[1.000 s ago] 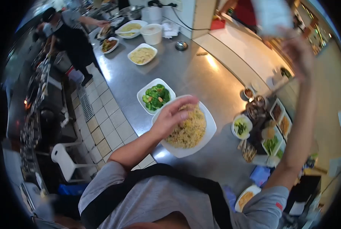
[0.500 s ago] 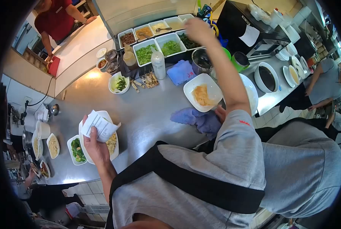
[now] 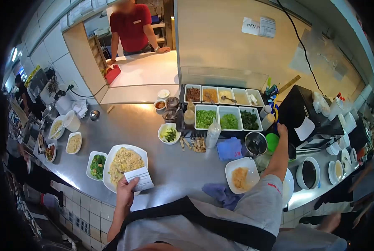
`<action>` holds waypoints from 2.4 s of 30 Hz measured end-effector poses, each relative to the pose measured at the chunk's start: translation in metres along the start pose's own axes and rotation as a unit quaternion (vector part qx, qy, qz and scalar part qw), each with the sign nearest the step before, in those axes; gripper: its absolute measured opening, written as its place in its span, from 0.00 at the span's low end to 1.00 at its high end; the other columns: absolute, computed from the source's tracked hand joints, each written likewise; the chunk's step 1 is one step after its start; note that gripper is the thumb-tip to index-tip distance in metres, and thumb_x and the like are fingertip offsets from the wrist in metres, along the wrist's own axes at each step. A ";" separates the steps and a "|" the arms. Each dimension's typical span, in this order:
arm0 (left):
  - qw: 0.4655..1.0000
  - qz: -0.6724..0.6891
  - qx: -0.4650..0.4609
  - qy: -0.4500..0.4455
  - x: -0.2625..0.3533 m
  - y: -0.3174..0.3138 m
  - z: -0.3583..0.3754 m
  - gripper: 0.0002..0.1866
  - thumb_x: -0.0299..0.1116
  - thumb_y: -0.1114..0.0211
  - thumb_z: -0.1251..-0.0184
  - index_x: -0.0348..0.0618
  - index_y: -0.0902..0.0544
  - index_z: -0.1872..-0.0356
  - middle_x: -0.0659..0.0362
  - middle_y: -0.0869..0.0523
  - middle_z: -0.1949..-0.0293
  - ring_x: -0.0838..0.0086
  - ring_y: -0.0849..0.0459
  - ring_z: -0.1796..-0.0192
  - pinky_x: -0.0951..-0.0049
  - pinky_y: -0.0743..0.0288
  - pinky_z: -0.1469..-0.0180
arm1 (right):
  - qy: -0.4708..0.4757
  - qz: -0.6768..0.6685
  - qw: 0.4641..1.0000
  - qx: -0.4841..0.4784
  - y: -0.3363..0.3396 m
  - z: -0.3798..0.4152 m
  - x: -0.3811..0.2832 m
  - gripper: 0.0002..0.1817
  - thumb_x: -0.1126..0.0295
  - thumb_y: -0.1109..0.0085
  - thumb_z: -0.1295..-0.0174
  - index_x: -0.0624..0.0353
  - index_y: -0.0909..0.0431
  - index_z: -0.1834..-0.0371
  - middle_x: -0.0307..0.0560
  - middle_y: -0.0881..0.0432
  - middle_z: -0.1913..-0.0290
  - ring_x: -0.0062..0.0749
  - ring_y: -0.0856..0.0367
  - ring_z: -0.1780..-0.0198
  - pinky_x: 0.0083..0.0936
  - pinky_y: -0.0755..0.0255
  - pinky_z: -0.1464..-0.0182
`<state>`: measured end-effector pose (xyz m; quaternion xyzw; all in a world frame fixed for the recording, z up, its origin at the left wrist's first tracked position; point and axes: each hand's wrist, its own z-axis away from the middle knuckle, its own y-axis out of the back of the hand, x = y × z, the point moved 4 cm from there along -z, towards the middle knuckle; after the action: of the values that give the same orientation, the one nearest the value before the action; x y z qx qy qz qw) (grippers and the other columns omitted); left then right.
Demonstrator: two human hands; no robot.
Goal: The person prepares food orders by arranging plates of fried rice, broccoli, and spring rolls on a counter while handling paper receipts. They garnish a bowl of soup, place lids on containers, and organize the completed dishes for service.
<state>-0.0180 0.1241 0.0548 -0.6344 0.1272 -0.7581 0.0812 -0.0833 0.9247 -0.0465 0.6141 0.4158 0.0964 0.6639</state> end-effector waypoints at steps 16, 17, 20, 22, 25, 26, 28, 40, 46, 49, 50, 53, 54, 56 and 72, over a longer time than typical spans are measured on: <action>0.997 -0.012 -0.070 0.032 -0.020 -0.036 -0.003 0.10 0.26 0.37 0.39 0.37 0.18 0.57 0.58 0.15 0.61 0.77 0.19 0.59 0.75 0.28 0.52 | -0.209 -0.263 0.941 -0.033 0.044 0.061 -0.007 0.10 0.70 0.43 0.56 0.62 0.18 0.72 0.55 0.18 0.61 0.44 0.20 0.60 0.40 0.30 0.59; 0.997 -0.014 -0.071 0.030 -0.020 -0.036 -0.002 0.10 0.26 0.37 0.39 0.36 0.18 0.57 0.58 0.15 0.61 0.77 0.19 0.59 0.74 0.28 0.52 | -0.199 -0.161 0.966 -0.029 0.039 0.056 -0.007 0.12 0.70 0.44 0.55 0.64 0.18 0.69 0.57 0.19 0.57 0.46 0.21 0.56 0.38 0.29 0.56; 0.996 -0.012 -0.082 0.030 -0.015 -0.043 0.002 0.09 0.26 0.38 0.39 0.36 0.18 0.58 0.58 0.15 0.61 0.77 0.19 0.59 0.74 0.28 0.52 | -0.183 0.039 0.982 -0.012 0.035 0.051 -0.022 0.17 0.69 0.47 0.51 0.66 0.19 0.59 0.62 0.23 0.48 0.50 0.23 0.47 0.36 0.29 0.46; 0.996 -0.010 -0.088 0.030 -0.014 -0.046 0.005 0.09 0.26 0.38 0.39 0.36 0.19 0.57 0.58 0.15 0.61 0.77 0.19 0.59 0.74 0.28 0.52 | -0.208 0.019 0.978 0.002 0.044 0.066 -0.039 0.19 0.69 0.49 0.48 0.65 0.21 0.54 0.62 0.25 0.45 0.52 0.26 0.44 0.37 0.31 0.41; 0.994 -0.014 -0.104 0.033 -0.013 -0.049 0.006 0.10 0.26 0.38 0.38 0.36 0.19 0.57 0.58 0.15 0.61 0.76 0.19 0.58 0.73 0.28 0.51 | -0.195 0.062 0.979 -0.024 0.053 0.075 -0.055 0.18 0.66 0.49 0.44 0.61 0.21 0.52 0.59 0.23 0.47 0.51 0.24 0.45 0.38 0.30 0.43; 0.993 -0.015 -0.109 0.035 -0.013 -0.050 0.006 0.10 0.26 0.38 0.38 0.36 0.19 0.56 0.58 0.15 0.61 0.76 0.19 0.58 0.73 0.28 0.51 | -0.177 0.086 0.980 -0.016 0.059 0.080 -0.062 0.17 0.67 0.49 0.44 0.61 0.20 0.53 0.59 0.23 0.47 0.50 0.24 0.45 0.38 0.30 0.43; 0.992 -0.021 -0.118 0.039 -0.014 -0.052 0.008 0.11 0.27 0.38 0.38 0.36 0.19 0.55 0.58 0.15 0.60 0.77 0.19 0.58 0.73 0.28 0.51 | -0.138 0.136 0.981 -0.003 0.071 0.096 -0.083 0.16 0.68 0.48 0.44 0.61 0.20 0.54 0.58 0.22 0.48 0.49 0.24 0.44 0.38 0.28 0.45; 0.967 -0.162 -0.188 0.059 -0.020 -0.071 0.003 0.13 0.28 0.39 0.36 0.34 0.20 0.53 0.59 0.15 0.61 0.78 0.20 0.57 0.75 0.28 0.51 | 0.207 0.274 0.937 -0.062 0.139 0.180 -0.223 0.09 0.68 0.47 0.44 0.58 0.19 0.65 0.55 0.17 0.65 0.45 0.17 0.59 0.37 0.23 0.61; 0.920 -0.236 -0.307 0.054 -0.042 -0.134 -0.006 0.13 0.29 0.42 0.35 0.35 0.21 0.53 0.59 0.16 0.61 0.79 0.21 0.59 0.76 0.27 0.53 | 0.634 -0.036 0.696 -0.335 0.124 0.369 -0.341 0.08 0.65 0.46 0.43 0.59 0.23 0.71 0.53 0.20 0.72 0.48 0.20 0.66 0.40 0.28 0.64; 0.908 -0.237 -0.339 0.068 -0.043 -0.151 0.002 0.12 0.27 0.43 0.36 0.36 0.20 0.53 0.60 0.17 0.62 0.79 0.20 0.60 0.76 0.27 0.54 | 0.649 0.067 0.682 -0.331 0.102 0.394 -0.351 0.10 0.65 0.46 0.44 0.60 0.23 0.72 0.54 0.21 0.74 0.50 0.20 0.68 0.43 0.28 0.65; 0.906 -0.237 -0.346 0.064 -0.043 -0.155 0.003 0.12 0.27 0.43 0.36 0.36 0.20 0.53 0.60 0.17 0.62 0.78 0.20 0.60 0.76 0.27 0.55 | 0.656 0.078 0.678 -0.323 0.096 0.393 -0.352 0.10 0.64 0.46 0.42 0.60 0.24 0.71 0.54 0.21 0.74 0.50 0.20 0.68 0.43 0.28 0.66; 0.908 -0.216 -0.351 0.072 -0.035 -0.164 0.008 0.12 0.26 0.44 0.37 0.36 0.20 0.53 0.61 0.18 0.62 0.79 0.20 0.60 0.77 0.27 0.55 | 0.672 0.092 0.667 -0.309 0.086 0.385 -0.355 0.12 0.62 0.48 0.40 0.61 0.25 0.70 0.54 0.23 0.75 0.51 0.21 0.69 0.44 0.28 0.68; 0.912 -0.214 -0.343 0.073 -0.036 -0.164 0.006 0.12 0.26 0.44 0.37 0.36 0.20 0.54 0.61 0.18 0.62 0.79 0.20 0.60 0.77 0.27 0.56 | 0.673 0.085 0.666 -0.311 0.086 0.383 -0.356 0.12 0.62 0.48 0.40 0.61 0.26 0.70 0.53 0.23 0.76 0.51 0.21 0.70 0.44 0.28 0.68; 0.919 -0.209 -0.327 0.073 -0.042 -0.163 0.001 0.11 0.25 0.44 0.37 0.36 0.20 0.55 0.61 0.18 0.62 0.79 0.20 0.60 0.77 0.27 0.56 | 0.668 0.068 0.680 -0.294 0.094 0.377 -0.357 0.12 0.62 0.48 0.40 0.60 0.26 0.70 0.53 0.23 0.77 0.51 0.21 0.70 0.44 0.28 0.69; 0.940 -0.222 -0.257 0.014 -0.038 -0.176 -0.011 0.08 0.25 0.43 0.36 0.36 0.20 0.58 0.61 0.16 0.65 0.81 0.20 0.63 0.77 0.28 0.58 | 0.643 0.036 0.717 -0.269 0.092 0.362 -0.359 0.13 0.61 0.40 0.47 0.62 0.24 0.73 0.52 0.20 0.74 0.48 0.19 0.68 0.40 0.27 0.66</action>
<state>-0.0154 0.3038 0.0697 -0.6354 0.1744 -0.7070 -0.2568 -0.0331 0.4500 0.1551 0.2142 0.6767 0.5993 0.3703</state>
